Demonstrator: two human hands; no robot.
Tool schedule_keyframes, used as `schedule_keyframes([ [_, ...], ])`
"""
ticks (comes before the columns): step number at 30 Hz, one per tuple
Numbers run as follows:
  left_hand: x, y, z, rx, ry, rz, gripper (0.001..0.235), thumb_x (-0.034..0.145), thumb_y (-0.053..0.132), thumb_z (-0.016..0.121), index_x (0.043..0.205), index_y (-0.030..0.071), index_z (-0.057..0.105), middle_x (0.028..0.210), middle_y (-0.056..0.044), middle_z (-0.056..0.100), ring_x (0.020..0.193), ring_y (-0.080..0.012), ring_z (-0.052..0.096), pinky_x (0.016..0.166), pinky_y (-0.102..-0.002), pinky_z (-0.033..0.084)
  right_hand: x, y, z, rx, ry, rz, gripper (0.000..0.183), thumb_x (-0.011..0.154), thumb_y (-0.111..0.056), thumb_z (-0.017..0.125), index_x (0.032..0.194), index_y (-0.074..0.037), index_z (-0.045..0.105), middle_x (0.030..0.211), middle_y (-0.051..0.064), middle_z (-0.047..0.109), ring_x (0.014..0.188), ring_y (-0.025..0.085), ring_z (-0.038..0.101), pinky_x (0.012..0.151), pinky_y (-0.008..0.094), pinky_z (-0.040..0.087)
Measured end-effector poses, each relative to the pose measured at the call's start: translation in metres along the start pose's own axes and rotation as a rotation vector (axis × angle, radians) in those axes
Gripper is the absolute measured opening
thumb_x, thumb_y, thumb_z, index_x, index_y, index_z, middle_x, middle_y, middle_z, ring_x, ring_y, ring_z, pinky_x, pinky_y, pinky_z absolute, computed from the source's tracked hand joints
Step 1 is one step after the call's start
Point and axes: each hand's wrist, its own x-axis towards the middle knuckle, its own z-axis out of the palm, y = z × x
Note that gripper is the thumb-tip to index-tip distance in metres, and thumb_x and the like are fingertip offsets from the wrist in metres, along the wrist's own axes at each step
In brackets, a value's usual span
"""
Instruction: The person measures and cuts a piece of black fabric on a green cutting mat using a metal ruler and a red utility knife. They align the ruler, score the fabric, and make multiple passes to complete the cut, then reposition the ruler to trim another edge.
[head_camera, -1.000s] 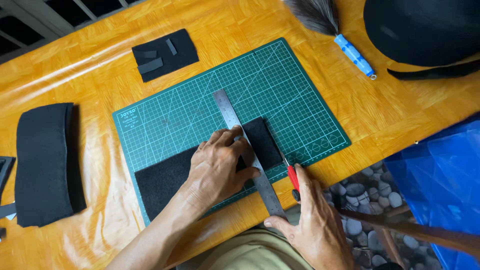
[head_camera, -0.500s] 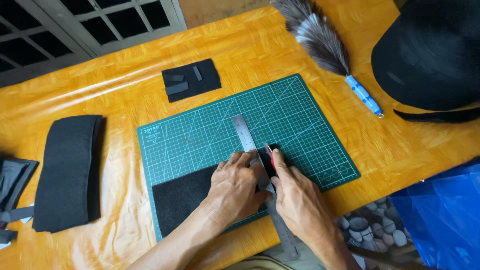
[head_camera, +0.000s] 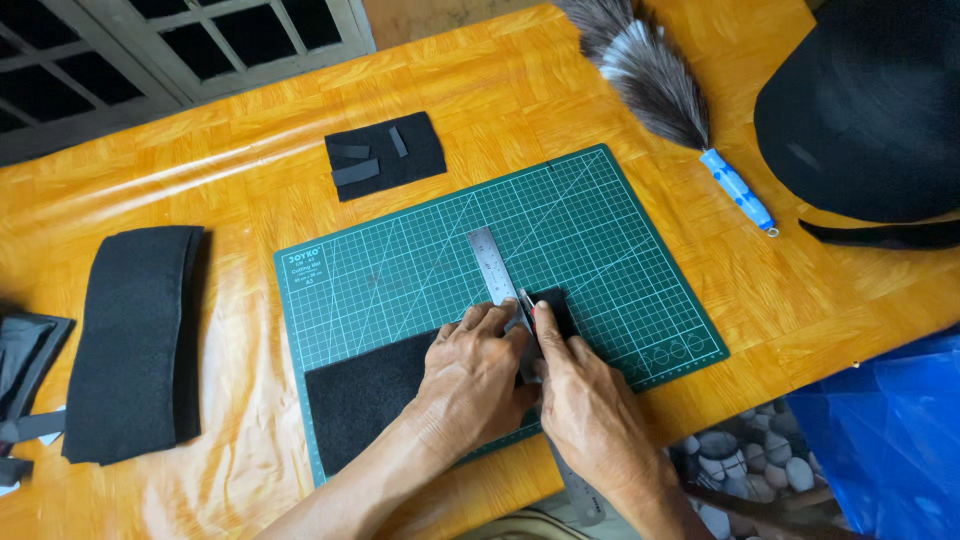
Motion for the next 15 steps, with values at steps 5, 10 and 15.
schedule_keyframes([
  [5,-0.002,0.0,0.002,0.005,0.019,0.018,0.066,0.074,0.039,0.082,0.128,0.007,0.065,0.145,-0.018,0.056,0.13,-0.0394,0.051,0.087,-0.058,0.051,-0.007,-0.02,-0.014,-0.074,-0.114,0.08,0.077,0.098,-0.009,0.047,0.168,-0.013,0.017,0.107,0.018,0.06,0.081,0.04,0.068,0.07,0.055,0.056],
  [10,-0.003,0.001,-0.004,-0.023,0.072,0.042,0.068,0.072,0.034,0.083,0.132,0.006,0.063,0.145,-0.021,0.057,0.131,-0.0426,0.052,0.086,-0.062,0.052,-0.012,-0.015,-0.005,-0.178,-0.094,0.036,0.074,0.098,-0.011,0.044,0.167,-0.011,0.02,0.11,0.019,0.06,0.075,0.043,0.07,0.065,0.056,0.057],
  [15,-0.003,0.003,-0.007,-0.002,0.07,0.044,0.055,0.072,0.035,0.083,0.118,0.007,0.068,0.141,-0.014,0.059,0.126,-0.0379,0.054,0.082,-0.057,0.054,-0.021,-0.015,-0.006,-0.3,-0.069,0.018,0.07,0.098,-0.012,0.044,0.166,-0.011,0.026,0.102,0.014,0.061,0.071,0.042,0.07,0.058,0.057,0.057],
])
